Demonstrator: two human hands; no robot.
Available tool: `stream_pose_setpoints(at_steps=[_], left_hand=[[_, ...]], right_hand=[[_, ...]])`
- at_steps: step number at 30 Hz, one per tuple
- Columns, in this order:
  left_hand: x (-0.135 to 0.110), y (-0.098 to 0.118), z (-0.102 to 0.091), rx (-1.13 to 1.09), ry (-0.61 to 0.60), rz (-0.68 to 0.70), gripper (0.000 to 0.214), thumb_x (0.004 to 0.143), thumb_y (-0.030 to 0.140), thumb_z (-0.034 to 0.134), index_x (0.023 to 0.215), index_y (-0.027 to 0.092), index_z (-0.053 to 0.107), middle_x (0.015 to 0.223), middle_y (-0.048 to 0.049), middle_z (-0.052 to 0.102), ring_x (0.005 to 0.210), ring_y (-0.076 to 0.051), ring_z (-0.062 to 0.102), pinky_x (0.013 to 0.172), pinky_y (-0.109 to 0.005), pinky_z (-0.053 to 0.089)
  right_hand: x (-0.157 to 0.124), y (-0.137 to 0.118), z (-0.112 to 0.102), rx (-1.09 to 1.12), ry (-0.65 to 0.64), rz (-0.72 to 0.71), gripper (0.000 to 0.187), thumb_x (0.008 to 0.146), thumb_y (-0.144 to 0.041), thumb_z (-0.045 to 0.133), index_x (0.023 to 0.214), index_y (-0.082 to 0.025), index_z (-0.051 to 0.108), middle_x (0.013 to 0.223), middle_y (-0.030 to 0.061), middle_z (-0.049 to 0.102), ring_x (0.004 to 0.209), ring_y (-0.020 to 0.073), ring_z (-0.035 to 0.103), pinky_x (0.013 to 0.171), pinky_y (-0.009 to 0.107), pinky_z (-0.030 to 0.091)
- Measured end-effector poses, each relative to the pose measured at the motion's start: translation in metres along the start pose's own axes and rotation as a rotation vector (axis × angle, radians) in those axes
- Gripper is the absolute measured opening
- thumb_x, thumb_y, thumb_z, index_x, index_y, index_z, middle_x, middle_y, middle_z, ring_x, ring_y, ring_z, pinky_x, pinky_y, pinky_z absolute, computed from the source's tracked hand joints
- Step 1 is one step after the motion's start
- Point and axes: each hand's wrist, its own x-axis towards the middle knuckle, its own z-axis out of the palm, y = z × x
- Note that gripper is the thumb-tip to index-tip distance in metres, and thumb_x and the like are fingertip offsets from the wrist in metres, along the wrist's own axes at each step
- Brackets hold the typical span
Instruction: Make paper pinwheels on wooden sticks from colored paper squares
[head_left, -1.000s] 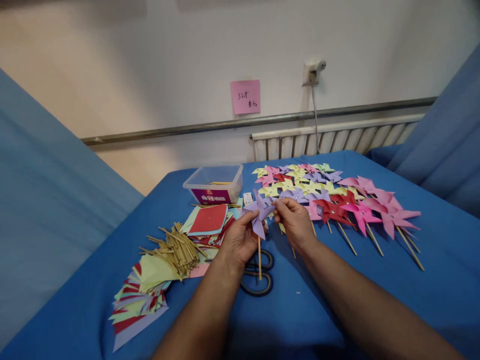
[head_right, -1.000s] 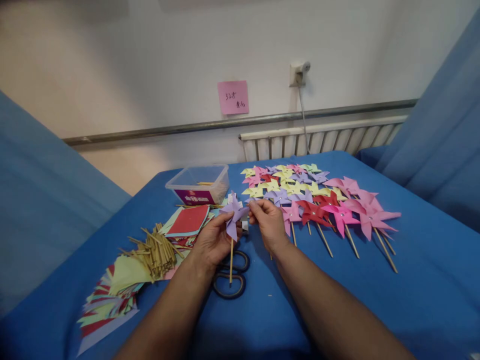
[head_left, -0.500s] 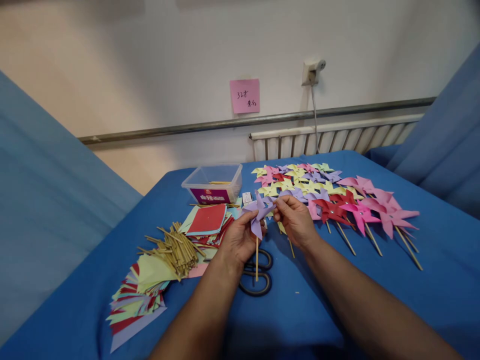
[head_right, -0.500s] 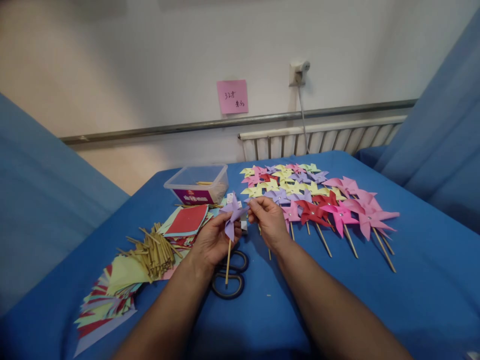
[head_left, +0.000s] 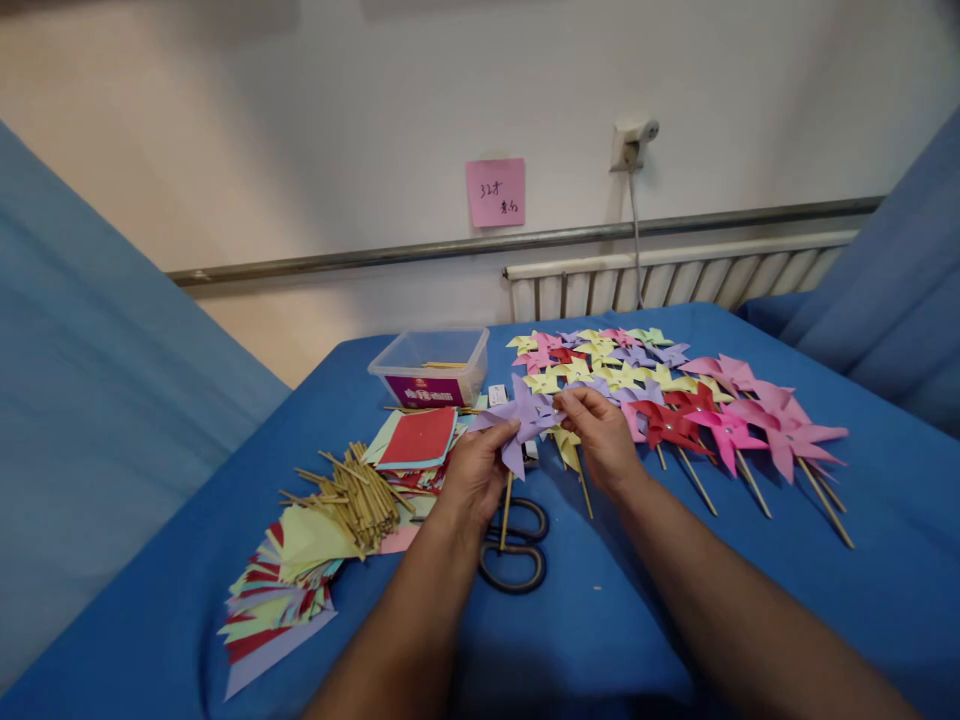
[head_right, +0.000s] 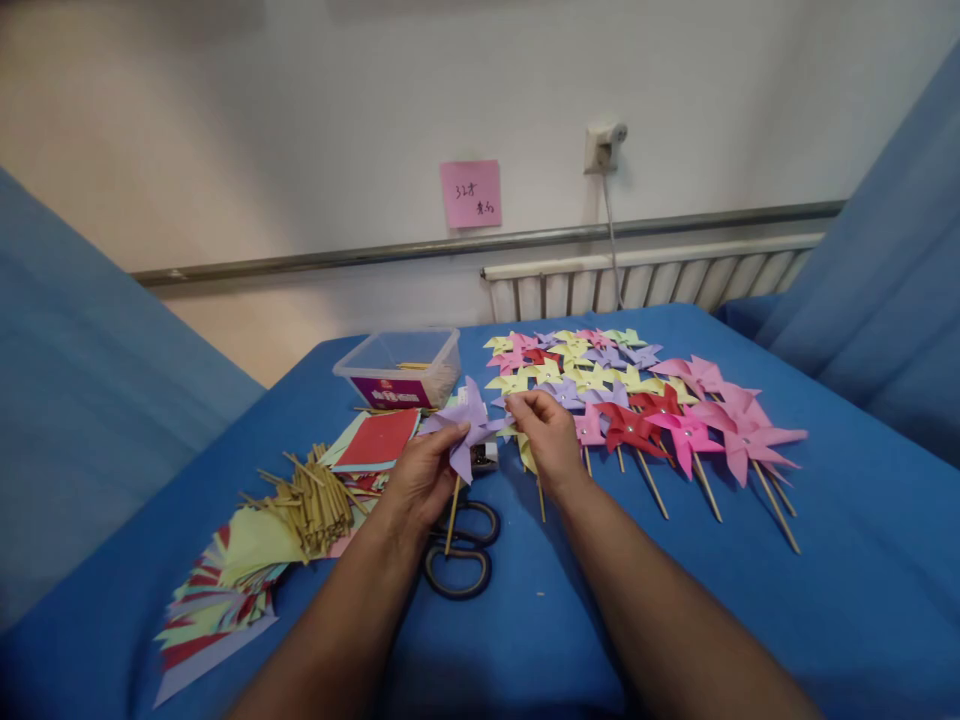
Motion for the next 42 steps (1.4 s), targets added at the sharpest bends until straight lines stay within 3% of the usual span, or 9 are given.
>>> stream_pose_setpoints(at_steps=[4, 8, 15, 23, 29, 33, 38, 42], left_hand=[[-0.0025, 0.0007, -0.0003, 0.067, -0.115, -0.017, 0.032, 0.058, 0.013, 0.083, 0.088, 0.007, 0.074, 0.079, -0.009, 0.074, 0.069, -0.016, 0.066, 0.073, -0.025, 0.052], [-0.0056, 0.0005, 0.001, 0.078, -0.186, -0.053, 0.036, 0.058, 0.015, 0.083, 0.092, 0.008, 0.075, 0.083, -0.0097, 0.075, 0.073, -0.017, 0.068, 0.078, -0.027, 0.052], [-0.0067, -0.0006, 0.0012, 0.111, -0.21, -0.05, 0.033, 0.057, 0.019, 0.086, 0.087, 0.009, 0.075, 0.081, -0.0093, 0.075, 0.07, -0.016, 0.067, 0.078, -0.028, 0.051], [-0.0073, 0.003, 0.0015, 0.037, -0.181, -0.07, 0.033, 0.06, 0.009, 0.083, 0.091, 0.009, 0.074, 0.087, -0.0096, 0.075, 0.074, -0.017, 0.068, 0.078, -0.028, 0.052], [-0.0093, 0.0026, 0.0026, 0.047, -0.207, -0.136, 0.032, 0.06, 0.008, 0.081, 0.091, 0.009, 0.074, 0.082, -0.0079, 0.074, 0.069, -0.016, 0.067, 0.074, -0.026, 0.052], [-0.0087, 0.0027, 0.0032, 0.055, -0.225, -0.124, 0.035, 0.06, 0.01, 0.081, 0.094, 0.009, 0.073, 0.084, -0.0089, 0.074, 0.07, -0.016, 0.067, 0.074, -0.026, 0.052], [-0.0083, 0.0019, 0.0024, 0.072, -0.217, -0.16, 0.028, 0.059, 0.008, 0.081, 0.086, 0.007, 0.073, 0.075, -0.009, 0.072, 0.063, -0.015, 0.065, 0.067, -0.024, 0.051], [-0.0081, 0.0011, 0.0023, 0.067, -0.236, -0.156, 0.031, 0.059, 0.008, 0.081, 0.089, 0.007, 0.073, 0.078, -0.0094, 0.073, 0.065, -0.016, 0.066, 0.067, -0.025, 0.052]], right_hand=[[-0.0018, -0.0036, 0.0007, 0.147, -0.176, 0.191, 0.031, 0.062, -0.044, 0.085, 0.066, -0.02, 0.065, 0.067, -0.0025, 0.061, 0.065, 0.0117, 0.053, 0.062, 0.025, 0.042], [-0.0049, -0.0039, 0.0025, 0.186, -0.249, 0.289, 0.034, 0.059, -0.039, 0.088, 0.063, -0.018, 0.062, 0.06, -0.0045, 0.055, 0.057, 0.0088, 0.048, 0.058, 0.023, 0.04], [-0.0043, 0.0006, 0.003, 0.119, -0.226, 0.293, 0.035, 0.058, -0.041, 0.088, 0.064, -0.018, 0.062, 0.058, -0.0047, 0.055, 0.055, 0.0088, 0.048, 0.054, 0.022, 0.04], [-0.0041, -0.0018, 0.0002, 0.275, -0.241, 0.343, 0.03, 0.066, -0.041, 0.084, 0.078, -0.019, 0.067, 0.074, -0.001, 0.065, 0.064, 0.0114, 0.055, 0.062, 0.024, 0.047], [-0.0034, 0.0014, -0.0006, 0.213, -0.265, 0.345, 0.03, 0.06, -0.035, 0.088, 0.07, -0.017, 0.066, 0.063, -0.0036, 0.06, 0.056, 0.0087, 0.05, 0.055, 0.021, 0.041], [-0.0042, -0.0001, 0.0011, 0.24, -0.248, 0.328, 0.033, 0.066, -0.044, 0.084, 0.08, -0.018, 0.069, 0.07, -0.0022, 0.064, 0.059, 0.0094, 0.052, 0.057, 0.023, 0.041], [-0.0047, -0.0013, 0.0023, 0.198, -0.264, 0.316, 0.032, 0.062, -0.04, 0.086, 0.069, -0.018, 0.064, 0.062, -0.0042, 0.059, 0.054, 0.0082, 0.048, 0.054, 0.021, 0.036], [-0.0042, 0.0003, 0.0021, 0.198, -0.254, 0.321, 0.034, 0.065, -0.045, 0.083, 0.073, -0.018, 0.065, 0.063, -0.0032, 0.059, 0.055, 0.0089, 0.047, 0.053, 0.021, 0.036]])
